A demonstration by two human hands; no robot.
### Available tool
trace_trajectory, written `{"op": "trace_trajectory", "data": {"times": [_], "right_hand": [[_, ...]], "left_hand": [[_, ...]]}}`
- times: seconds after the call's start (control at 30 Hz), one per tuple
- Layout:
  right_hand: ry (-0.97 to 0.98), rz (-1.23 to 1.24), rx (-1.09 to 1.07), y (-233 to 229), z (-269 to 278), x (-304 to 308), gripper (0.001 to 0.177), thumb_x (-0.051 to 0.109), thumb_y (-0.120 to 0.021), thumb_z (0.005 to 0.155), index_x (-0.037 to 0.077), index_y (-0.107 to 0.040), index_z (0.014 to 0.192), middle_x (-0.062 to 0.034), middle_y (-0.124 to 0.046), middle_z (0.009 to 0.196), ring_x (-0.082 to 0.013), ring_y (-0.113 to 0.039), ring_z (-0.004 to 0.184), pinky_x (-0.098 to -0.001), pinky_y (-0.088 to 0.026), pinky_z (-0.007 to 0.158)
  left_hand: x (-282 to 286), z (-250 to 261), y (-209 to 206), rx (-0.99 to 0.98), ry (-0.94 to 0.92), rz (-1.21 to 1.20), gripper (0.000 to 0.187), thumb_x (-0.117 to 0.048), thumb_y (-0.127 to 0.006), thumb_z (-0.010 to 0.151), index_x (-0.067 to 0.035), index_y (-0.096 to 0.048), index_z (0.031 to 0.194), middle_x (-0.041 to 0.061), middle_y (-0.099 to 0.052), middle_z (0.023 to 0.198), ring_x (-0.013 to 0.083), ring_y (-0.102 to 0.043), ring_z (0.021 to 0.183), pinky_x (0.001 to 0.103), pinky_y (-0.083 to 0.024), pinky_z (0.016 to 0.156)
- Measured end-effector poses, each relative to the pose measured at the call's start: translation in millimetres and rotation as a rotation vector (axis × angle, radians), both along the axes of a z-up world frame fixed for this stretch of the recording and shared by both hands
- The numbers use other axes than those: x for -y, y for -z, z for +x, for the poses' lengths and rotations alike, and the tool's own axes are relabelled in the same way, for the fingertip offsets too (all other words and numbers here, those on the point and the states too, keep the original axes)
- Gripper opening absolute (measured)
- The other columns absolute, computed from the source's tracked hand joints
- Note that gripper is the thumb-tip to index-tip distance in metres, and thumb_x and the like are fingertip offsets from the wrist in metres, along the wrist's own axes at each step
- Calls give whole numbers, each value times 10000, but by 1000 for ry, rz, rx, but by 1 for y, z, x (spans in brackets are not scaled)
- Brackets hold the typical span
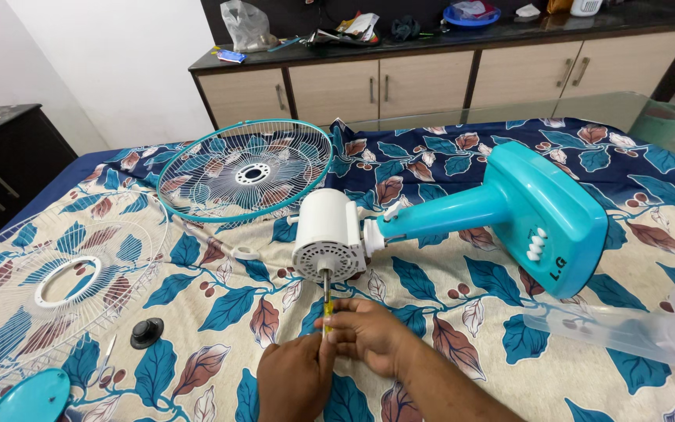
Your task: The person disassembles a teal LG table fan on a floral tablecloth. They remove the front grille, unscrew and remove the fan blade, detach the rear grille, and use a screwdriver to loosen the motor shaft nut.
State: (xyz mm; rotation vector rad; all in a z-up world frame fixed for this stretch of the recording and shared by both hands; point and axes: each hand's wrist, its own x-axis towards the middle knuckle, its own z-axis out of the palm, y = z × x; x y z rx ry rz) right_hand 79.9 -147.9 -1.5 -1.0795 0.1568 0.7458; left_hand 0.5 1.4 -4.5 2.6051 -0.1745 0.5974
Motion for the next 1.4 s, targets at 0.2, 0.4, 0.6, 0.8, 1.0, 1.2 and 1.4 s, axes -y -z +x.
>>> {"op": "trace_trajectory", "data": {"times": [0.2, 0.4, 0.6, 0.8, 1.0, 1.2, 1.4], "right_hand": [[85, -96, 3, 10, 6, -9, 456, 83, -812, 856, 40, -569, 1239, -91, -703, 968, -156, -682, 759, -303, -572, 695], [52, -125, 33, 18, 6, -5, 337, 21, -667, 870, 32, -606, 1201, -123, -687, 968, -193, -742, 768, -329, -661, 663], [185, -350, 218, 0, 6, 32, 169, 82, -571, 865, 125, -629, 1017, -70, -652, 797, -226, -541, 626, -391, -431, 523], [315, -1295, 1130, -21, 17, 58, 192, 267, -748, 735, 119, -662, 824, -83, -725, 769, -305, -709, 706, -470, -559, 624], [242, -1369, 1341, -4, 22, 66, 226, 320, -726, 805, 105, -669, 848, -109, -726, 812, -343, -709, 718, -496, -562, 632], [249, -1337, 1353, 3, 27, 70, 222, 308, -722, 792, 96, -674, 834, -116, -725, 787, -347, -708, 705, -496, -558, 622], [252, -1327, 1329, -1, 25, 69, 209, 305, -722, 799, 102, -679, 824, -113, -732, 791, -341, -714, 705, -487, -562, 624]], "left_hand": [[-1, 0, 2, -74, -1, 6, 351, -409, -513, 962, -151, -682, 793, 68, -693, 668, 310, -675, 668, 455, -441, 654], [-9, 0, 6, -5, 100, -166, 449, -433, -430, 987, -167, -754, 825, 87, -725, 716, 348, -689, 715, 469, -484, 638], [-8, 4, 2, -146, -69, -265, 467, -430, -439, 1017, -117, -725, 822, 99, -735, 735, 348, -697, 733, 459, -514, 655], [3, 5, -16, -350, -166, -170, 210, -348, -697, 869, -151, -722, 937, 61, -754, 687, 265, -733, 652, 409, -552, 642], [4, 5, -21, -379, -128, -147, 211, -339, -718, 842, -141, -720, 913, 35, -758, 733, 252, -740, 669, 389, -551, 654], [-2, 22, -35, -536, -173, -124, 246, -391, -738, 847, -167, -764, 948, 6, -769, 781, 221, -747, 752, 369, -564, 685], [7, 65, -32, -316, -365, -241, 300, -355, -762, 787, -195, -783, 1039, -5, -785, 841, 210, -757, 780, 376, -582, 701]]}}
